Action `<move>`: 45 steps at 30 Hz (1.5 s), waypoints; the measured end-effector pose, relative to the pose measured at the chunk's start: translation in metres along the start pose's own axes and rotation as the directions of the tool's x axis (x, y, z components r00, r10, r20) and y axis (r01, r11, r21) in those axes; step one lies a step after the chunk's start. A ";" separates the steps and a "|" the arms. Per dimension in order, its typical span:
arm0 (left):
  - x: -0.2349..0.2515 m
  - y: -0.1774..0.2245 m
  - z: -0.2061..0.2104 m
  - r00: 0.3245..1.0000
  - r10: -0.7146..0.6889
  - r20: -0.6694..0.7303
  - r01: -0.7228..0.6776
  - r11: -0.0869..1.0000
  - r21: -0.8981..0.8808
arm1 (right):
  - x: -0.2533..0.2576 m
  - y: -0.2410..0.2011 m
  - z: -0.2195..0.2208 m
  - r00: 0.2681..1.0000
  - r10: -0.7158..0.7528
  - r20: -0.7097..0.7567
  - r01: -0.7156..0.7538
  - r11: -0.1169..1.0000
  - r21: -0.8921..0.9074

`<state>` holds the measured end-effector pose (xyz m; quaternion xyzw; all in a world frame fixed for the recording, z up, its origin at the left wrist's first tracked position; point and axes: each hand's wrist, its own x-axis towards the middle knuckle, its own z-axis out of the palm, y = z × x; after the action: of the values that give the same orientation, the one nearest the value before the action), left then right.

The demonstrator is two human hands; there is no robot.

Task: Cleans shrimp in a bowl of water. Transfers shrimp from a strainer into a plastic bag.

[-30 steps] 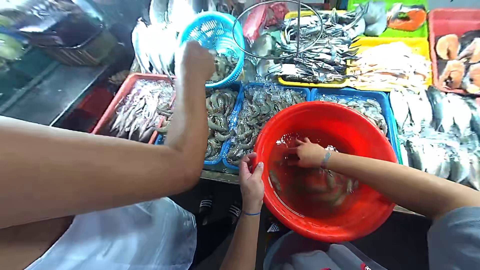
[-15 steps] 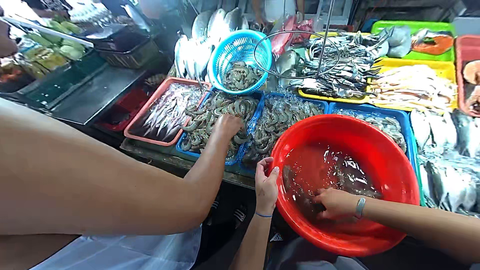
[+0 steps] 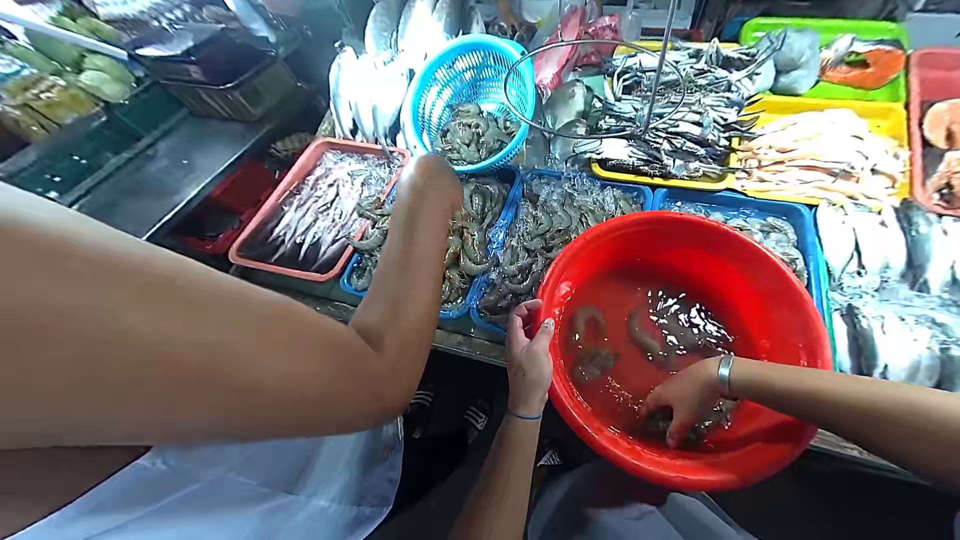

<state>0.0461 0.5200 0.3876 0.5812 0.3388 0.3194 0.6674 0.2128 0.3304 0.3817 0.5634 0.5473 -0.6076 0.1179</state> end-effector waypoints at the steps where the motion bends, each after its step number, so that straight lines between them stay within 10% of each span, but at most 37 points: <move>1: 0.000 0.001 -0.001 1.000 0.001 0.004 -0.001 1.000 0.011 | -0.004 -0.002 -0.001 1.000 0.014 -0.003 -0.015 1.000 -0.015; 19: -0.003 0.005 -0.002 0.999 0.022 0.041 -0.023 1.000 0.019 | -0.012 -0.004 0.003 0.954 -0.272 -0.128 0.292 0.940 0.176; 28: -0.001 0.003 0.000 1.000 0.006 0.028 -0.006 1.000 0.001 | -0.025 0.018 -0.012 0.849 -0.449 -0.279 0.514 0.577 0.634; 35: 0.002 -0.001 -0.001 1.000 0.003 0.026 -0.002 1.000 -0.019 | -0.065 -0.009 -0.081 0.695 -0.137 -0.706 0.692 0.397 0.603; 45: 0.006 -0.004 -0.001 0.999 0.002 0.037 -0.001 0.999 -0.035 | -0.026 -0.048 -0.209 0.504 0.114 -0.856 0.851 0.102 0.515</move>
<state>0.0489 0.5248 0.3830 0.5757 0.3204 0.3151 0.6832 0.3010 0.5029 0.4777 0.5051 0.1896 -0.5176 -0.6641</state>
